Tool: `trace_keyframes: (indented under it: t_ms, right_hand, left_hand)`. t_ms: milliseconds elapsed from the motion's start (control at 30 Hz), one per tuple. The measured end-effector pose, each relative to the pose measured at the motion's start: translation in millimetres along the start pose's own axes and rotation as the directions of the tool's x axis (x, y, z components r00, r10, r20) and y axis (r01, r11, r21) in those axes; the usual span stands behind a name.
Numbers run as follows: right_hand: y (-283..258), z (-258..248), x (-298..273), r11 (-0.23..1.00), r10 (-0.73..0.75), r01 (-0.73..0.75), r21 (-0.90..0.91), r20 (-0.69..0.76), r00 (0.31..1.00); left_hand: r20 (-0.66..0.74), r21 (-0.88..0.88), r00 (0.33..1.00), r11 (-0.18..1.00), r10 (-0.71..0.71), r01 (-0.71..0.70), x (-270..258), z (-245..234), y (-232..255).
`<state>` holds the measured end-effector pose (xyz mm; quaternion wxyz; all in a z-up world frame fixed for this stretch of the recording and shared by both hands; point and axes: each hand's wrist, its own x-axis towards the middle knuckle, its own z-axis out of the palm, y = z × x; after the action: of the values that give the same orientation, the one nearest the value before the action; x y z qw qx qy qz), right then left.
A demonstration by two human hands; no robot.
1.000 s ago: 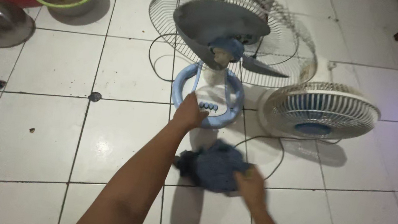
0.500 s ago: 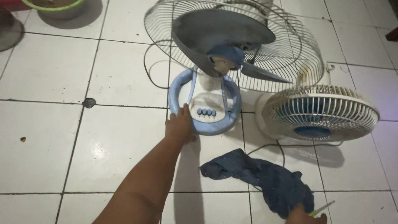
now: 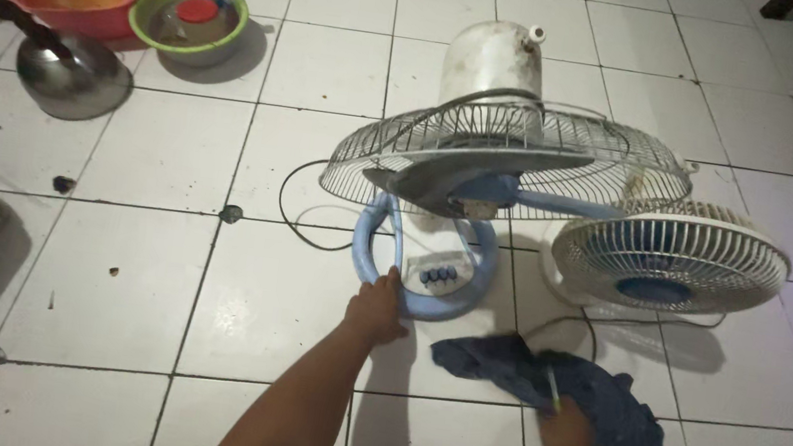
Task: The person disassembles two pedestal fans on a tiled floor. They remove the front grilles, blades, and rear grilles from both fans using a screwdriver and their hands, placing the parts on the floor.
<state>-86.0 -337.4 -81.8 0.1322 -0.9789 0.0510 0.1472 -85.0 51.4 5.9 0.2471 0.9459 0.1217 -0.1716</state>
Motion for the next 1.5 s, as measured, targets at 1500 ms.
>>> trace_keyframes:
  t_ms: [1500]
  right_hand:
    - [-277.4,-185.8,-27.8,-0.149,-0.648,-0.317,0.937,0.15,0.747]
  left_hand:
    - [-0.176,-0.969,0.984,0.184,-0.038,-0.166,-37.5,-125.4,63.1]
